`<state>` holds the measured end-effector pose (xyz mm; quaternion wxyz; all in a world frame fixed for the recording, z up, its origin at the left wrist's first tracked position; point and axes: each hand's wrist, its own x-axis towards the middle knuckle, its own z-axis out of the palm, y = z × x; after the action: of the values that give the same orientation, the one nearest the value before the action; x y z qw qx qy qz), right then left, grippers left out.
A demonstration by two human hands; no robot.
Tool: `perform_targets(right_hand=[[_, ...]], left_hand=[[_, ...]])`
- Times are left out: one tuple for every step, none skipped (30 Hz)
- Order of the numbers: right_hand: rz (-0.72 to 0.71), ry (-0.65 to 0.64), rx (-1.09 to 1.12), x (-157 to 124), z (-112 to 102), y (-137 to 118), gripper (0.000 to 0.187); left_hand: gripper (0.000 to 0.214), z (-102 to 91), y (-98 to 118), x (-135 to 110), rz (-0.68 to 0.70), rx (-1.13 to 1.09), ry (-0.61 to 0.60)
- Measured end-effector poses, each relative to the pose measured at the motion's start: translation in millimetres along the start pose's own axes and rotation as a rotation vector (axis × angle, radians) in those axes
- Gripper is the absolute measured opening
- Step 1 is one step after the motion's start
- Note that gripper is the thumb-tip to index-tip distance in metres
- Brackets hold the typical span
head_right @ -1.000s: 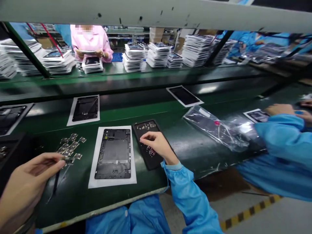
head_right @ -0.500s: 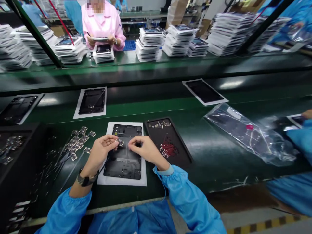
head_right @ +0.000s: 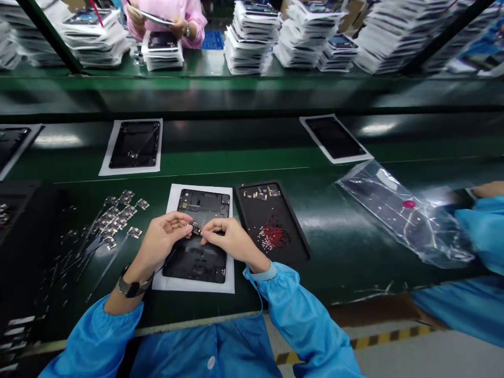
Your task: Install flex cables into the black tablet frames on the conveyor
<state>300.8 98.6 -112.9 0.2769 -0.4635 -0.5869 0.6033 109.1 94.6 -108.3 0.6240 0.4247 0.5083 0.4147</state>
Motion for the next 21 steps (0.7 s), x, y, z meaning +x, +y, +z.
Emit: perform_targets(right_hand=[[0.000,-0.002,0.004,0.0,0.3,0.3,0.019],[-0.003,0.000,0.006,0.0,0.4,0.3,0.020],[-0.008,0.002,0.005,0.0,0.5,0.1,0.020],[-0.014,0.008,0.003,-0.1,0.4,-0.2,0.021],[-0.020,0.015,0.001,-0.1,0.3,-0.5,0.021],[-0.027,0.024,-0.001,-0.2,0.1,-0.8,0.021],[-0.032,0.032,-0.004,-0.3,-0.2,-1.0,0.021],[-0.035,0.037,-0.008,-0.5,-0.5,-1.1,0.021],[-0.035,0.040,-0.012,-0.6,-0.7,-1.1,0.021],[-0.034,0.038,-0.015,-0.6,-0.8,-1.0,0.021],[-0.032,0.034,-0.017,-0.7,-0.9,-0.7,0.021],[-0.032,0.028,-0.015,-0.6,-0.9,-0.4,0.021],[-0.033,0.023,-0.012,-0.5,-0.8,0.1,0.021],[-0.035,0.022,-0.006,-0.4,-0.6,0.7,0.021],[-0.037,0.021,0.001,-0.2,-0.4,1.3,0.022],[-0.039,0.021,0.006,0.0,-0.1,2.0,0.022],[-0.041,0.021,0.010,0.1,0.2,2.6,0.022],[-0.044,0.019,0.012,0.3,0.6,3.3,0.022],[-0.048,0.018,0.011,0.3,1.0,3.8,0.022],[-0.054,0.018,0.007,0.4,1.4,4.4,0.021],[-0.061,0.018,0.001,0.3,1.9,4.8,0.020]], left_hand=[[0.023,-0.4,-0.6,0.2,0.001,0.006,-0.002],[0.022,-0.9,-1.3,0.4,0.005,0.016,-0.006],[0.023,-1.4,-2.1,0.6,0.015,0.036,-0.008],[0.022,-1.9,-2.9,0.5,0.037,0.073,-0.006],[0.021,-2.4,-3.5,0.2,0.077,0.133,0.003],[0.019,-2.8,-4.1,-0.5,0.136,0.218,0.013],[0.016,-3.1,-4.5,-1.4,0.211,0.319,0.020],[0.014,-3.1,-4.8,-2.5,0.296,0.424,0.021],[0.014,-2.8,-5.0,-3.9,0.380,0.517,0.017],[0.015,-2.2,-5.1,-5.3,0.455,0.589,0.007],[0.015,-1.2,-5.1,-6.7,0.513,0.637,-0.008],[0.014,0.0,-5.2,-8.0,0.555,0.666,-0.022],[0.014,1.3,-5.3,-9.1,0.582,0.682,-0.036],[0.013,2.7,-5.5,-10.0,0.598,0.695,-0.049],[0.013,3.9,-5.8,-10.6,0.605,0.708,-0.061],[0.012,4.9,-6.3,-10.9,0.606,0.720,-0.071],[0.012,5.6,-6.9,-11.0,0.602,0.732,-0.078],[0.012,5.9,-7.6,-11.0,0.596,0.743,-0.083],[0.012,6.1,-8.4,-10.8,0.588,0.752,-0.089],[0.012,6.0,-9.3,-10.7,0.579,0.759,-0.094],[0.012,5.9,-10.1,-10.5,0.569,0.765,-0.099]])
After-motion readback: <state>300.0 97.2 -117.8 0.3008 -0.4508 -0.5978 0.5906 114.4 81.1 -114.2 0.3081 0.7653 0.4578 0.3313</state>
